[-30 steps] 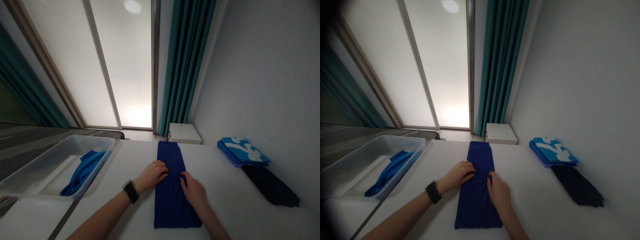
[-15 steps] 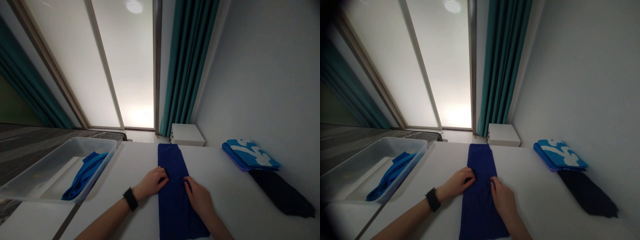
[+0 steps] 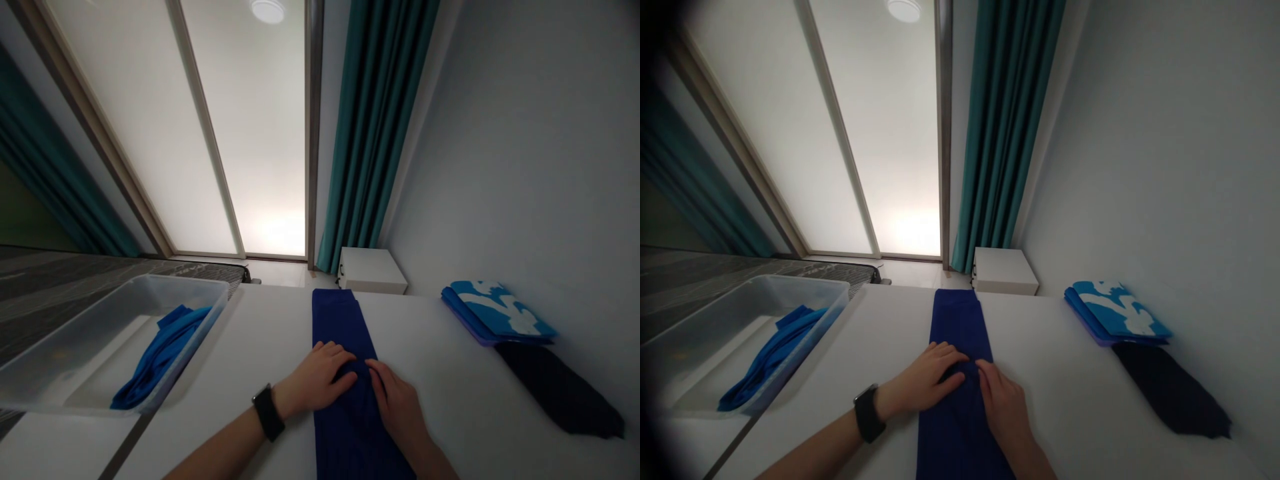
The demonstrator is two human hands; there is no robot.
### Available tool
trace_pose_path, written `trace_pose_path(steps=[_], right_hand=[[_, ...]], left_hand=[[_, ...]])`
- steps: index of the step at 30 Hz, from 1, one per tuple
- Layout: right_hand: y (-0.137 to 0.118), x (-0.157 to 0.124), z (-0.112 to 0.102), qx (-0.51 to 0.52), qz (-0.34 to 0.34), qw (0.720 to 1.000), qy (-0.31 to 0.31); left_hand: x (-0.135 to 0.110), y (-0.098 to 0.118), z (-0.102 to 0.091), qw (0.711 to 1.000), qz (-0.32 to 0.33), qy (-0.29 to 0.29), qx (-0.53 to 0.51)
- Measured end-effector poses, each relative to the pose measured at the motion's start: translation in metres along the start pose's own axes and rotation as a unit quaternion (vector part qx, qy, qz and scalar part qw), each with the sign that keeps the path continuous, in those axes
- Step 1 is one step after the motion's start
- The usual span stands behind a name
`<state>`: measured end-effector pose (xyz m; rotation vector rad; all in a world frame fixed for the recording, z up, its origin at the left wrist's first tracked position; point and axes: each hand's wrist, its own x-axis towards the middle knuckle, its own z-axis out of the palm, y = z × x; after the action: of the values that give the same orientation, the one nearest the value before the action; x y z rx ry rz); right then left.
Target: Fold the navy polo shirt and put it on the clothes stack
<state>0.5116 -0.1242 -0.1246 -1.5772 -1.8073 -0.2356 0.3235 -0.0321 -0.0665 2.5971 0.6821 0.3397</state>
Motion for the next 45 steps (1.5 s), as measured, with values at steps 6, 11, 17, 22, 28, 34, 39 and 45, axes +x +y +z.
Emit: trace_pose_path(steps=[6, 11, 17, 22, 28, 34, 39, 45], right_hand=[[0.002, -0.003, 0.001, 0.029, 0.007, 0.999, 0.015], [0.003, -0.003, 0.004, 0.059, 0.094, 0.994, -0.013], [0.004, -0.004, 0.007, 0.073, 0.137, 0.987, -0.041], [0.002, 0.004, 0.003, 0.074, 0.153, 0.984, -0.054], [0.003, 0.026, 0.004, 0.020, 0.180, 0.976, -0.117], [0.004, 0.031, 0.011, -0.047, 0.208, 0.953, -0.216], [0.005, 0.030, 0.011, -0.042, 0.196, 0.962, -0.186], [0.003, 0.031, 0.011, -0.070, 0.207, 0.956, -0.195]], left_hand=[[0.026, 0.001, -0.003, 0.993, -0.034, -0.106, -0.051], [0.018, -0.024, -0.024, 0.973, -0.086, -0.153, -0.151], [-0.012, -0.048, -0.013, 0.915, -0.202, -0.105, -0.334], [-0.018, -0.049, -0.003, 0.891, -0.236, -0.009, -0.387], [-0.004, -0.052, -0.009, 0.899, -0.247, 0.021, -0.362], [-0.004, -0.059, 0.004, 0.927, -0.246, 0.039, -0.280], [-0.015, -0.047, -0.003, 0.941, -0.238, 0.105, -0.214], [-0.049, -0.014, 0.007, 0.948, -0.231, 0.099, -0.195]])
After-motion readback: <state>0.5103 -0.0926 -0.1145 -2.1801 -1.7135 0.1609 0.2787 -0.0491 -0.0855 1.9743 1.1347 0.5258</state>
